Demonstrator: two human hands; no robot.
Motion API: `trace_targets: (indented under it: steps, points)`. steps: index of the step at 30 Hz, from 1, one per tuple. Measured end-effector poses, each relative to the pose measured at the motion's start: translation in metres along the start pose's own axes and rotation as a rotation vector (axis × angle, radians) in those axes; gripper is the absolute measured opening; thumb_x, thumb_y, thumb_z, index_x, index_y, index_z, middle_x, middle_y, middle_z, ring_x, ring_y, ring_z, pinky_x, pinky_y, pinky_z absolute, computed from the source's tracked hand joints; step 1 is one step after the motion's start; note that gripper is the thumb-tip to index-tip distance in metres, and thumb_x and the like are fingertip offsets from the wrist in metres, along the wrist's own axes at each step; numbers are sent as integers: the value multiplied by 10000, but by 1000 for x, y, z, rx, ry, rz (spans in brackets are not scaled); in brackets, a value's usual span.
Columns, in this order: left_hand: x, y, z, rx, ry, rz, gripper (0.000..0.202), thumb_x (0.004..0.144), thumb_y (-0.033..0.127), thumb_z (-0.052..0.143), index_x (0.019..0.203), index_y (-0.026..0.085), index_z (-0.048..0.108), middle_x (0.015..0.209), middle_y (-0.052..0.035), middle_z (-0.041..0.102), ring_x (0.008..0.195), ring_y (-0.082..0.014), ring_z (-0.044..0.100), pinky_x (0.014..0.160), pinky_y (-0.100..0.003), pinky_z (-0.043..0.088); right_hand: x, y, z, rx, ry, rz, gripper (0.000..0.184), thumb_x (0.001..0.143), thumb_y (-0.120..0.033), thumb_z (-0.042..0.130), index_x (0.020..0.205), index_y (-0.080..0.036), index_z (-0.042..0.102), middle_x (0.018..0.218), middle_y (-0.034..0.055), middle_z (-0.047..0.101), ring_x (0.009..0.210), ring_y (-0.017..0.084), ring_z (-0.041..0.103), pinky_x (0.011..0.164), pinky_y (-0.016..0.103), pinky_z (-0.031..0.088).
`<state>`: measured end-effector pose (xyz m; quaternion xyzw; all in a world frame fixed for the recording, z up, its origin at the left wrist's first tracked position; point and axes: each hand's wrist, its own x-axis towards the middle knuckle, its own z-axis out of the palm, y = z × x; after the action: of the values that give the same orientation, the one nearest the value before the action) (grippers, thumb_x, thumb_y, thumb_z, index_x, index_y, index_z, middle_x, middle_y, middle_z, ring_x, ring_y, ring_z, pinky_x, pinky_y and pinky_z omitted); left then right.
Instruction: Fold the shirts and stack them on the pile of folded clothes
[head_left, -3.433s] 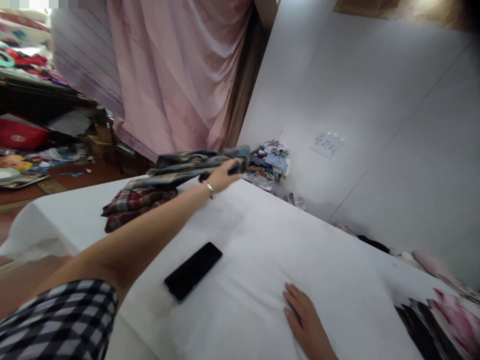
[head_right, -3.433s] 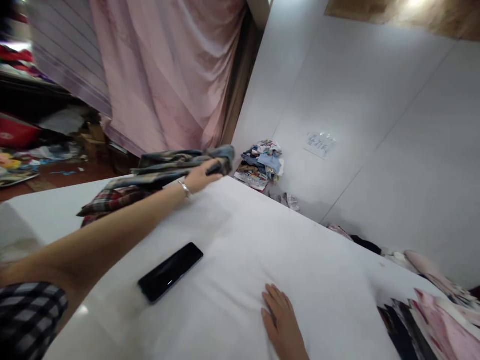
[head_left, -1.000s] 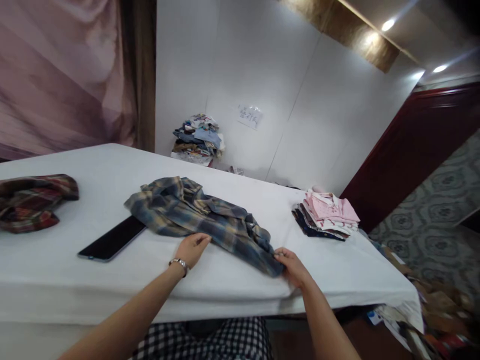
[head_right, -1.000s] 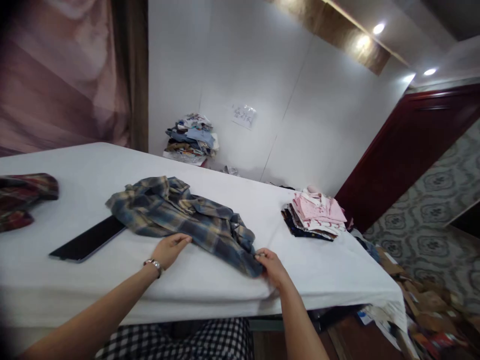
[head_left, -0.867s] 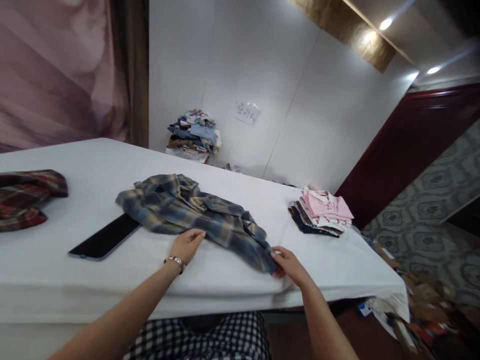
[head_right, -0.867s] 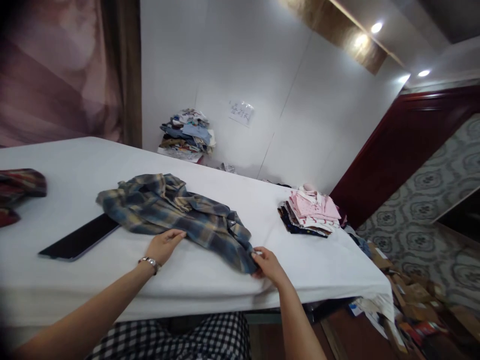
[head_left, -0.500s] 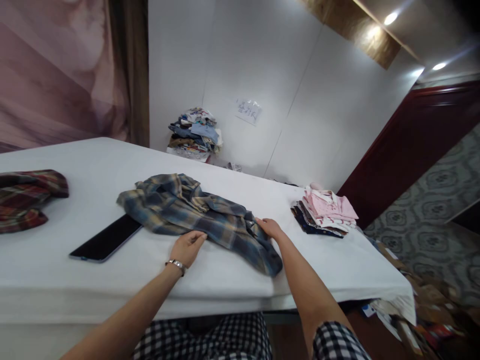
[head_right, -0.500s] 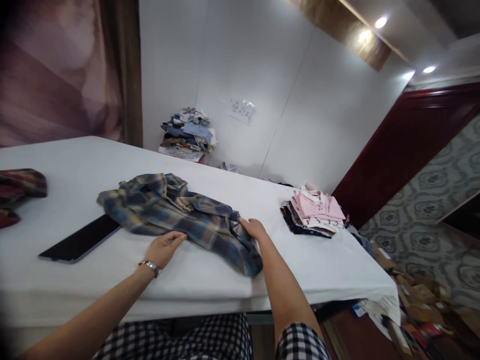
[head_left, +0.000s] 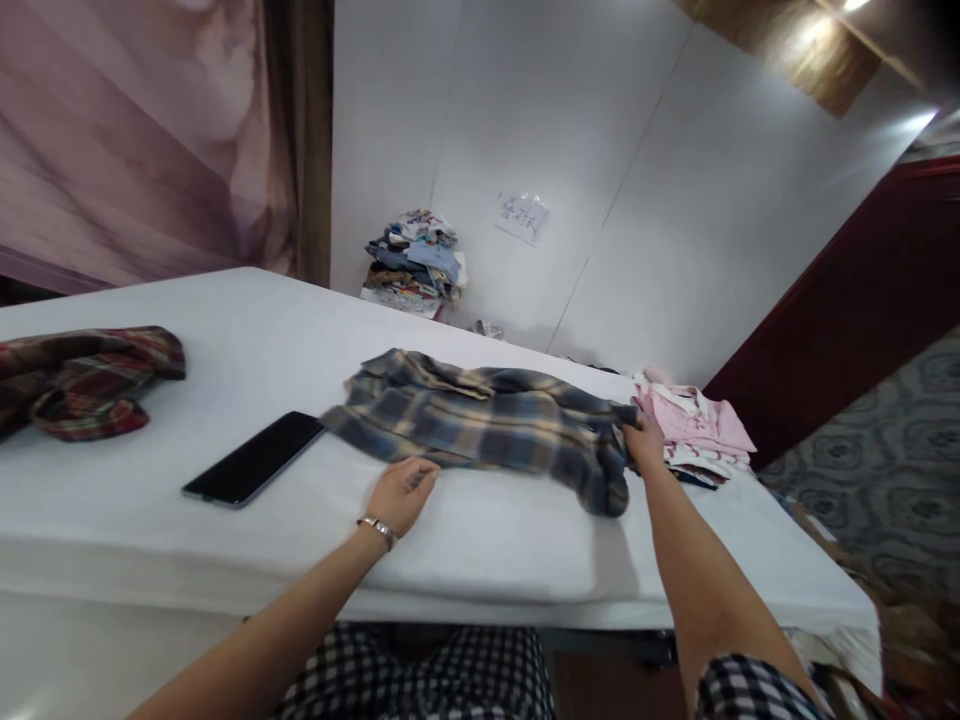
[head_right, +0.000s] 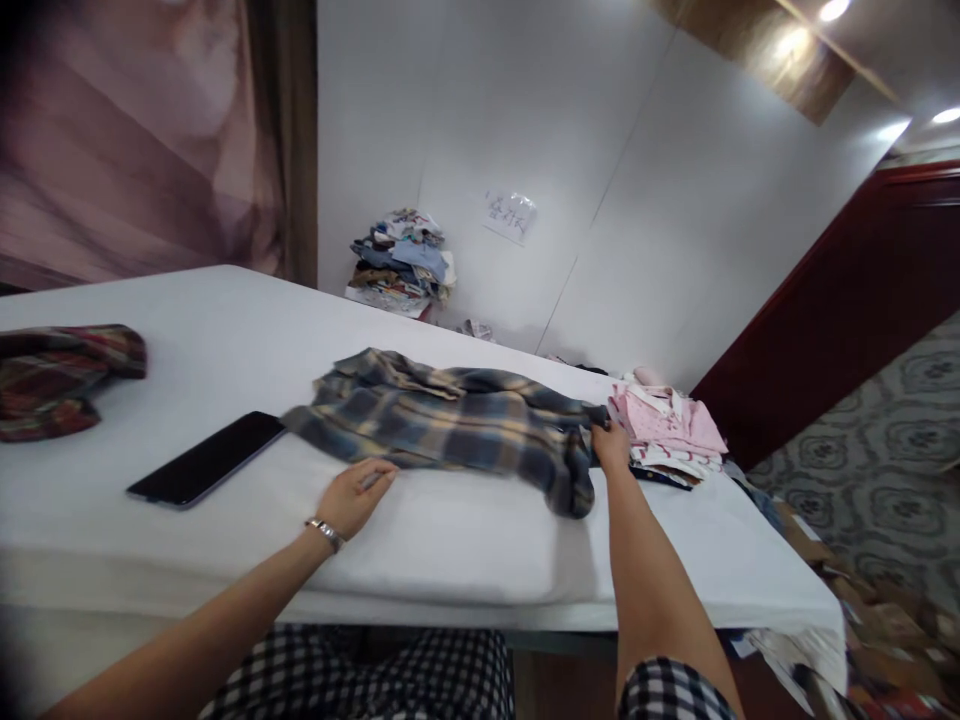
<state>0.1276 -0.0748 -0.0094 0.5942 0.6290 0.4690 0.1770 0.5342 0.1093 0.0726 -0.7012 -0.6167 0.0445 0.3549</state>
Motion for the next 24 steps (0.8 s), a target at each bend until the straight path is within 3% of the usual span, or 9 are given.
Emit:
trace_targets:
  steps: [4,8,11,14,17,21,24]
  points:
    - [0,-4,1,-16,-41,-21,288,791,426,444,834,232,653,922,-17,685,892,-190,615,812,-307,487,-16,64,-2,-38,37,24,427,735,-398,520,1033,-120,646,948,150,666,935,296,612,814,402,462]
    - [15,3,-4,23,-100,36,290,779,407,456,898,231,654,1006,-29,674,922,-199,612,772,-302,507,-48,87,9,-72,23,-54,457,762,-430,491,1049,-111,648,1094,171,633,1064,300,568,910,417,435]
    - [38,12,-6,145,-118,177,314,787,383,452,952,215,660,1107,-63,654,1016,-224,590,893,-353,482,-71,87,14,-60,-34,-212,457,816,-459,444,1073,-143,649,1129,143,633,1088,265,563,951,406,425]
    - [62,15,0,325,-176,278,388,796,391,461,1075,198,649,1265,-104,582,1190,-274,501,1046,-449,359,-88,82,20,-80,-122,-355,435,821,-452,483,1101,-166,652,1177,124,628,1187,273,505,1018,437,379]
    - [78,11,14,464,-312,278,484,762,384,514,1204,201,593,1341,-124,518,1241,-304,452,1037,-475,348,-97,75,26,-118,-188,-376,422,783,-378,563,1134,-160,645,1241,127,600,1268,306,430,1055,484,335]
    - [87,5,25,523,-389,247,340,786,305,430,983,196,684,1055,-116,656,1032,-281,568,908,-427,419,-96,64,26,-103,-253,-362,340,747,-201,567,1066,-148,675,1186,119,634,1239,283,463,1074,459,321]
    - [93,8,18,484,-372,232,323,801,300,371,840,204,676,930,-87,666,900,-240,596,826,-373,442,-93,57,21,-30,-256,-326,229,769,-151,518,893,-183,709,1070,88,681,1180,251,519,1067,451,330]
